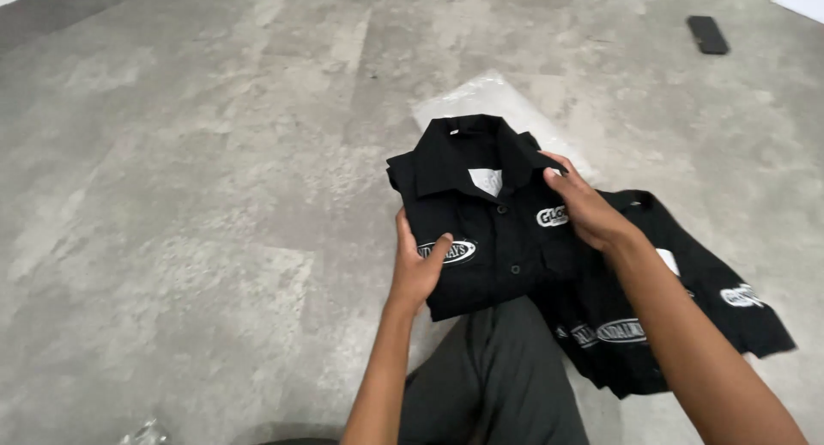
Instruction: The person sits on the floor and folds black polo shirts. They place each folded shirt into a clear plastic bag, smooth the packaging, and stack the finished packages on the floor.
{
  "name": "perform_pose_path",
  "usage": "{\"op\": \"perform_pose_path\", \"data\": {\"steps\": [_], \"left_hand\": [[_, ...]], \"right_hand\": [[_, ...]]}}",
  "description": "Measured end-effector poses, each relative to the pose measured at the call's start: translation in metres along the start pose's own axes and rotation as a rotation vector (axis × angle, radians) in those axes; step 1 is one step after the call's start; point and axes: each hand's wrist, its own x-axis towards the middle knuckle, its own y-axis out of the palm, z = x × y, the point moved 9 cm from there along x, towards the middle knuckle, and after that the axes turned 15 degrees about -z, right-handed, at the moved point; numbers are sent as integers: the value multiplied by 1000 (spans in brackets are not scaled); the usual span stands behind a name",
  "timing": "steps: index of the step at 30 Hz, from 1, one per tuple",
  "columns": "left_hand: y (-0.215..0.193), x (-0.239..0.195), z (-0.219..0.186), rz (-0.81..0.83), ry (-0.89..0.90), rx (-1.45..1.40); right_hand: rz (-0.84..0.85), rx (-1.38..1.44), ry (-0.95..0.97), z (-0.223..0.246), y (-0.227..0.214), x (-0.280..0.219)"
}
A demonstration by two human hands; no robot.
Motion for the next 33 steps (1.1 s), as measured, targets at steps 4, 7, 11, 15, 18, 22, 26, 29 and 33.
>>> {"op": "perform_pose_path", "data": {"steps": [4, 7, 11, 15, 18, 22, 26, 29, 33], "left_hand": [[-114, 26, 9, -151, 49, 65], [-187, 24, 22, -241, -10, 55], [-260, 26, 80, -381, -166, 99], [-311, 24, 170, -463, -341, 245], [-324, 18, 187, -498, -361, 256], [-325, 28, 204, -509, -375, 273], [-315, 24, 197, -624, -270, 420], [-300, 18, 161, -739, 88, 730], [-254, 22, 154, -495, 490, 1206]], "right_hand": [[228, 79, 110, -54, 123, 31], [313, 43, 151, -60, 222, -3], [219, -284, 16, -86, 304, -16], [180, -572, -135, -183, 342, 24], [132, -754, -76, -221, 348, 20], [106, -779, -93, -212, 347, 16], [85, -724, -356, -204, 347, 11], [29, -783, -730, -169, 357, -21], [248, -1084, -935, -185, 375, -53]]}}
